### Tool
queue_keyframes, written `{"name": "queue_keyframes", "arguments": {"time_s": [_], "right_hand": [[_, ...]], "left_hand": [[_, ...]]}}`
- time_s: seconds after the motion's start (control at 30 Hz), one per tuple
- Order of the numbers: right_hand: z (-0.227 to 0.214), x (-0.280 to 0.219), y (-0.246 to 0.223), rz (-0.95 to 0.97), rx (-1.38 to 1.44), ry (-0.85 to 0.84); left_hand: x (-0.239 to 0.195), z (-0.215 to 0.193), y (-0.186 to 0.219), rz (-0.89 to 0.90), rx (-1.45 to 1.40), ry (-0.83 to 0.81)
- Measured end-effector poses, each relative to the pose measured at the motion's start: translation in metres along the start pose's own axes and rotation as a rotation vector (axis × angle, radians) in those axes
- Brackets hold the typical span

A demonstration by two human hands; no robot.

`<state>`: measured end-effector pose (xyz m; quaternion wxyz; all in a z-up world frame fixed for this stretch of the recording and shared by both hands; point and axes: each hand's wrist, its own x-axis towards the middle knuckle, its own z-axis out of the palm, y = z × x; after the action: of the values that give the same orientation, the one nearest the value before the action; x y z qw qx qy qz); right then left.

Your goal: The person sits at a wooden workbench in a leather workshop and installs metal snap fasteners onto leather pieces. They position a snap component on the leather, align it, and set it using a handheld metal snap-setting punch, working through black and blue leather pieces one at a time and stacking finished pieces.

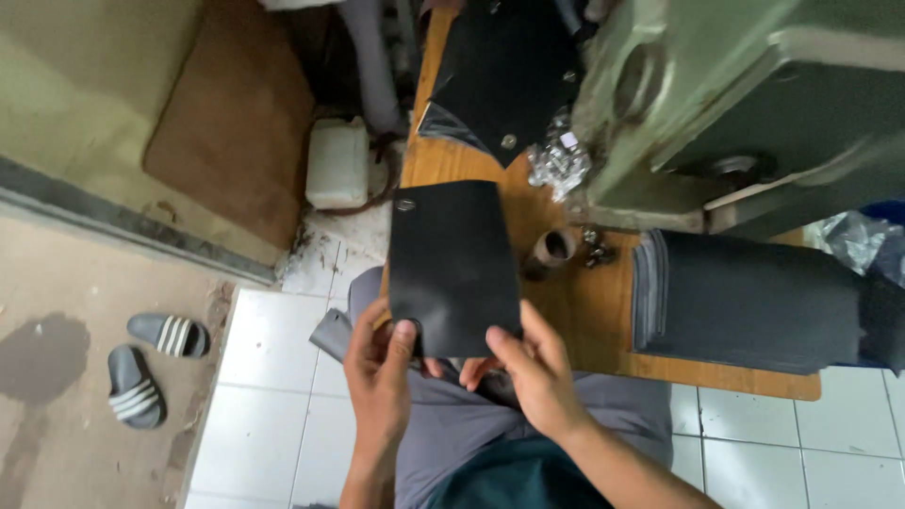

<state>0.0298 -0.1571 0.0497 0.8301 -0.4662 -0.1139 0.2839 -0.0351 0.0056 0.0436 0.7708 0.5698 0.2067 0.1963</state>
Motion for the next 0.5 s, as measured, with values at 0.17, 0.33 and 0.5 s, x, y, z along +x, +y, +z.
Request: {"name": "queue_keyframes", "arguments": {"time_s": [0.17,0.33,0.5], "right_hand": [[-0.022,-0.026,0.014,-0.107,-0.079,-0.059],[-0.073,-0.049,0.063,-0.045,-0.024,-0.053],[-0.163,-0.050,0.148,0.036,0.020,-0.239]], "left_hand": [[0.045,0.015,0.014,0.157,-0.036,-0.148],[0.109,0.058,0.023,0.131,0.060,-0.179],[0.194,0.095,-0.007,0.198,0.233,-0.067]]}}
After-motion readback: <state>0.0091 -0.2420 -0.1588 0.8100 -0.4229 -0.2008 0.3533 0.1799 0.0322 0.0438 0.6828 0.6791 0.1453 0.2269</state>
